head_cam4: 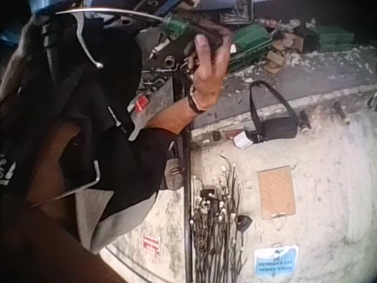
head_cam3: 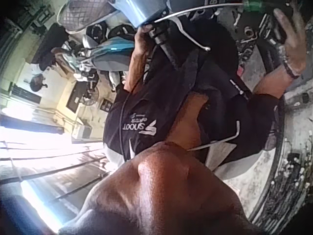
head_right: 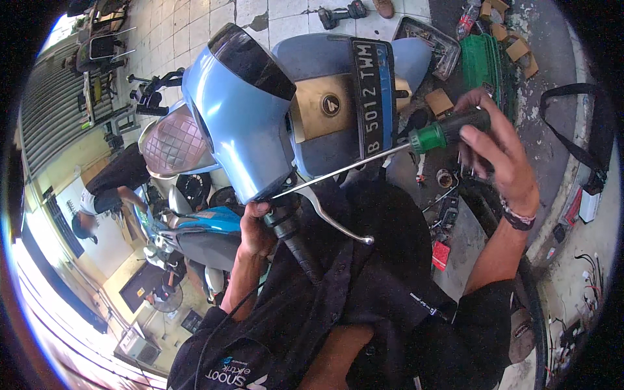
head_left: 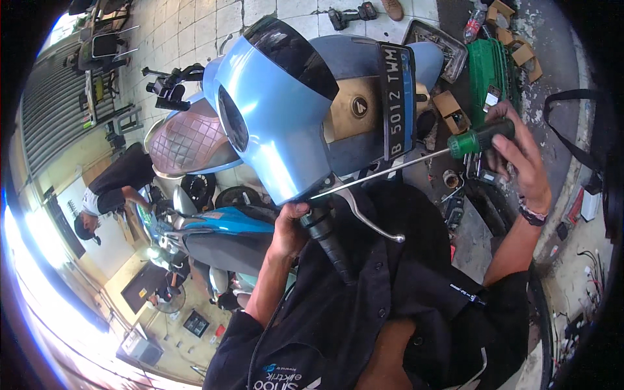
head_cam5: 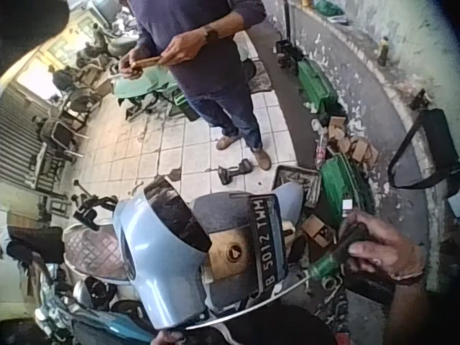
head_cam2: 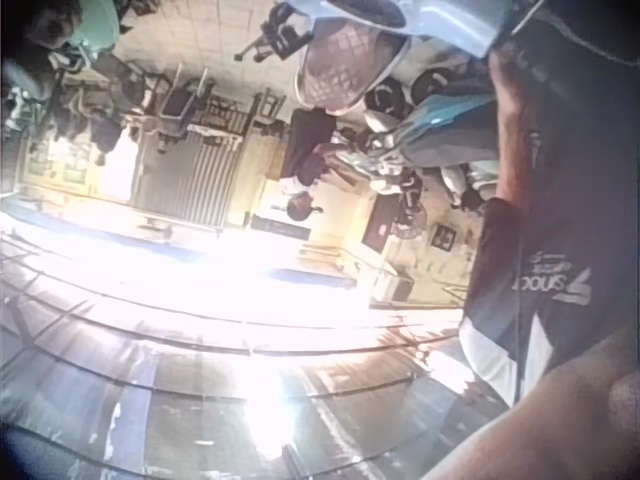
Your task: The person unfastens screws on the scooter handlebar assembly using a screwdriver and removes the throttle switch unit by hand. Then, the person holds and turns the detached part with both hands.
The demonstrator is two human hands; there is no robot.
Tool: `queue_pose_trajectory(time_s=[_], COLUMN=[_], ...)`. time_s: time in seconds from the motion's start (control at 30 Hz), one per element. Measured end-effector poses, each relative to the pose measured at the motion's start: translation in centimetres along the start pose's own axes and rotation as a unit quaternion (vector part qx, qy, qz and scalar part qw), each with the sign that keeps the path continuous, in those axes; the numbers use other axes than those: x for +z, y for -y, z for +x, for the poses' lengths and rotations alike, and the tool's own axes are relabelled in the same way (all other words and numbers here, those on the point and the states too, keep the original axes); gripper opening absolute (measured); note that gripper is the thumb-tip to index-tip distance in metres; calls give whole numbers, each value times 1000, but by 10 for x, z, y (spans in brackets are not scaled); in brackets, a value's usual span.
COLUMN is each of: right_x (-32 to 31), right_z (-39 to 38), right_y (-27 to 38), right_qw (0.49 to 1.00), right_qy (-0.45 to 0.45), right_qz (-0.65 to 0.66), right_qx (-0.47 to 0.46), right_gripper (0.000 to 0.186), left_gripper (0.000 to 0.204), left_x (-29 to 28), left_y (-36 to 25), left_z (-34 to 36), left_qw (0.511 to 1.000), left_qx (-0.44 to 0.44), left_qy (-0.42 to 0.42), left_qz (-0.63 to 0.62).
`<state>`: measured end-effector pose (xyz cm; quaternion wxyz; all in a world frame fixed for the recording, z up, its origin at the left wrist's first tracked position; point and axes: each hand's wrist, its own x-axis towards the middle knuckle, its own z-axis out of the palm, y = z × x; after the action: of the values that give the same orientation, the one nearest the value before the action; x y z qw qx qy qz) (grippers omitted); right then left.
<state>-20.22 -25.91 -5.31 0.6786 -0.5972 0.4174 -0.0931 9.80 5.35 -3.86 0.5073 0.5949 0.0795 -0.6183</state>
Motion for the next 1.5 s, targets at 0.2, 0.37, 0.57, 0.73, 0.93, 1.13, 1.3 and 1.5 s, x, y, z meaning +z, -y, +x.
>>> queue_pose_trajectory(time_s=[0.2,0.37,0.57,0.73,0.93,1.13,1.3,1.5], right_x=[6,-3,15,-2,-1,1,10,-11], right_z=[7,9,8,12,5,20,20,17], right_y=[-13,-19,3,-17,-1,-21,4,9], right_qw=[997,999,999,996,994,981,998,978], right_qy=[-30,4,11,-12,56,-79,15,66], right_qz=[-22,1,19,-2,89,-116,-54,-183], right_qx=[69,48,-30,84,16,136,-30,-82], right_gripper=[53,56,48,41,46,50,46,51], left_gripper=[66,66,67,69,72,73,66,73], left_x=[-2,-1,1,2,-3,-2,-6,0], left_y=[4,1,2,0,5,3,1,2], left_z=[4,2,2,2,5,4,1,1], left_qw=[1000,1000,1000,1000,1000,1000,1000,999], left_qx=[8,-8,7,-14,6,-10,-24,-14], left_qy=[-1,13,-8,-13,-27,-21,-16,-41], left_qz=[-5,-15,-7,-19,-7,5,-7,1])
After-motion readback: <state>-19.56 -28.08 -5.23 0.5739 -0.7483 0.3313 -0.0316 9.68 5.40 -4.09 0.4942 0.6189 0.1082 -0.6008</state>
